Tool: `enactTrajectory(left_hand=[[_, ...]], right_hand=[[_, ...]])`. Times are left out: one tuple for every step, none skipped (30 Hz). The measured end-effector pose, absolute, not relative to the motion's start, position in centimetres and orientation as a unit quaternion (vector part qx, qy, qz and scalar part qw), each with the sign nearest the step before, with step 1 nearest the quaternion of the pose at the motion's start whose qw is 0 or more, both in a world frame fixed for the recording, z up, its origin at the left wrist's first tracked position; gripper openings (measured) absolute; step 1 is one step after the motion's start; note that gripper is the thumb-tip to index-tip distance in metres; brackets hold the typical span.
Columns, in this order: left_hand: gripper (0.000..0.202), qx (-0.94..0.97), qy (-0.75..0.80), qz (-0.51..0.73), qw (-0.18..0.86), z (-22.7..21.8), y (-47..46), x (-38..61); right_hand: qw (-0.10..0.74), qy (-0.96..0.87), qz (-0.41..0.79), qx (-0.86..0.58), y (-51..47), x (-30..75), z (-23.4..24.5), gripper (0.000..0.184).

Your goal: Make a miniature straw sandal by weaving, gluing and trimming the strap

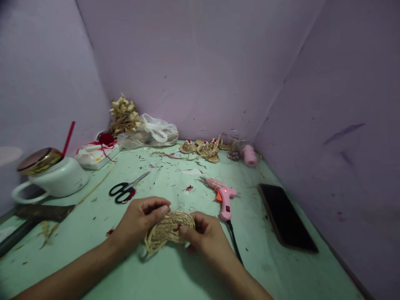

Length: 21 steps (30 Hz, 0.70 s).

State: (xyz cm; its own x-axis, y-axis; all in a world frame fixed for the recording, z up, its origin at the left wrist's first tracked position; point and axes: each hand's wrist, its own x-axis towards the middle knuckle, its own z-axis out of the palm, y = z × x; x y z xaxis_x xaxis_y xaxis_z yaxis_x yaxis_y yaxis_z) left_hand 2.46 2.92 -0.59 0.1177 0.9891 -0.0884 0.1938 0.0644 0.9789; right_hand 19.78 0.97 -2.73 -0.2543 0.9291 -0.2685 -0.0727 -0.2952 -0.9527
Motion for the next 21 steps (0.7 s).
enactTrajectory(left_hand=[[0.025, 0.557, 0.544, 0.409, 0.476, -0.5, 3.3, 2.1], [0.024, 0.56, 0.561, 0.414, 0.448, -0.4, 3.7, 1.6], [0.023, 0.564, 0.578, 0.412, 0.421, -0.3, 4.2, 1.1], [0.022, 0.565, 0.59, 0.41, 0.405, -0.3, 4.7, 0.4], [0.023, 0.564, 0.602, 0.403, 0.397, -0.3, 5.3, -0.2], [0.024, 0.562, 0.611, 0.397, 0.392, -0.3, 5.8, -0.8], [0.025, 0.564, 0.619, 0.387, 0.386, -0.3, 6.3, -1.5], [0.026, 0.569, 0.634, 0.369, 0.372, -0.3, 6.7, -2.1], [0.026, 0.576, 0.656, 0.343, 0.346, -0.3, 7.0, -2.8], [0.027, 0.588, 0.681, 0.319, 0.299, -0.2, 7.3, -3.4], [0.028, 0.598, 0.708, 0.297, 0.23, 0.0, 7.5, -4.0], [0.029, 0.608, 0.733, 0.267, 0.149, 0.1, 7.6, -4.5], [0.032, 0.614, 0.751, 0.228, 0.078, 0.3, 7.8, -5.0], [0.034, 0.625, 0.76, 0.176, 0.037, 0.5, 7.9, -5.5], [0.034, 0.636, 0.763, 0.117, 0.022, 0.6, 8.0, -5.8], [0.035, 0.647, 0.76, 0.061, 0.024, 0.7, 8.1, -6.1], [0.035, 0.656, 0.754, 0.014, 0.035, 0.7, 8.3, -6.3], [0.035, 0.662, 0.748, -0.02, 0.045, 0.7, 8.4, -6.4], [0.036, 0.666, 0.744, -0.041, 0.047, 0.7, 8.5, -6.5], [0.038, 0.668, 0.741, -0.053, 0.044, 0.6, 8.5, -6.6], [0.04, 0.67, 0.739, -0.06, 0.038, 0.5, 8.6, -6.6]], right_hand=[[0.392, -0.432, 0.66, -0.474, 1.0, 19.8, -2.8, 0.025], [0.4, -0.412, 0.669, -0.472, 1.1, 19.9, -2.9, 0.025], [0.406, -0.395, 0.678, -0.468, 1.2, 19.9, -2.9, 0.026], [0.411, -0.381, 0.686, -0.464, 1.3, 19.9, -3.0, 0.025], [0.415, -0.371, 0.692, -0.459, 1.3, 19.8, -3.1, 0.025], [0.42, -0.363, 0.696, -0.456, 1.3, 19.7, -3.1, 0.025], [0.426, -0.356, 0.697, -0.454, 1.3, 19.7, -3.1, 0.025], [0.431, -0.35, 0.696, -0.455, 1.2, 19.6, -3.1, 0.026], [0.435, -0.345, 0.693, -0.459, 1.2, 19.5, -3.1, 0.026], [0.438, -0.343, 0.69, -0.464, 1.1, 19.5, -3.1, 0.026], [0.438, -0.342, 0.687, -0.469, 1.1, 19.4, -3.0, 0.026], [0.435, -0.342, 0.684, -0.475, 1.1, 19.4, -3.0, 0.026], [0.433, -0.343, 0.683, -0.478, 1.1, 19.4, -2.9, 0.026], [0.431, -0.343, 0.682, -0.48, 1.1, 19.5, -2.9, 0.026], [0.431, -0.344, 0.682, -0.481, 1.1, 19.5, -2.8, 0.026], [0.431, -0.343, 0.681, -0.481, 1.1, 19.5, -2.8, 0.025], [0.433, -0.343, 0.68, -0.482, 1.1, 19.5, -2.8, 0.025], [0.434, -0.343, 0.679, -0.483, 1.2, 19.5, -2.8, 0.025], [0.433, -0.343, 0.678, -0.485, 1.2, 19.5, -2.9, 0.025], [0.432, -0.342, 0.677, -0.487, 1.2, 19.5, -2.9, 0.025], [0.43, -0.341, 0.678, -0.49, 1.2, 19.5, -2.9, 0.025]])
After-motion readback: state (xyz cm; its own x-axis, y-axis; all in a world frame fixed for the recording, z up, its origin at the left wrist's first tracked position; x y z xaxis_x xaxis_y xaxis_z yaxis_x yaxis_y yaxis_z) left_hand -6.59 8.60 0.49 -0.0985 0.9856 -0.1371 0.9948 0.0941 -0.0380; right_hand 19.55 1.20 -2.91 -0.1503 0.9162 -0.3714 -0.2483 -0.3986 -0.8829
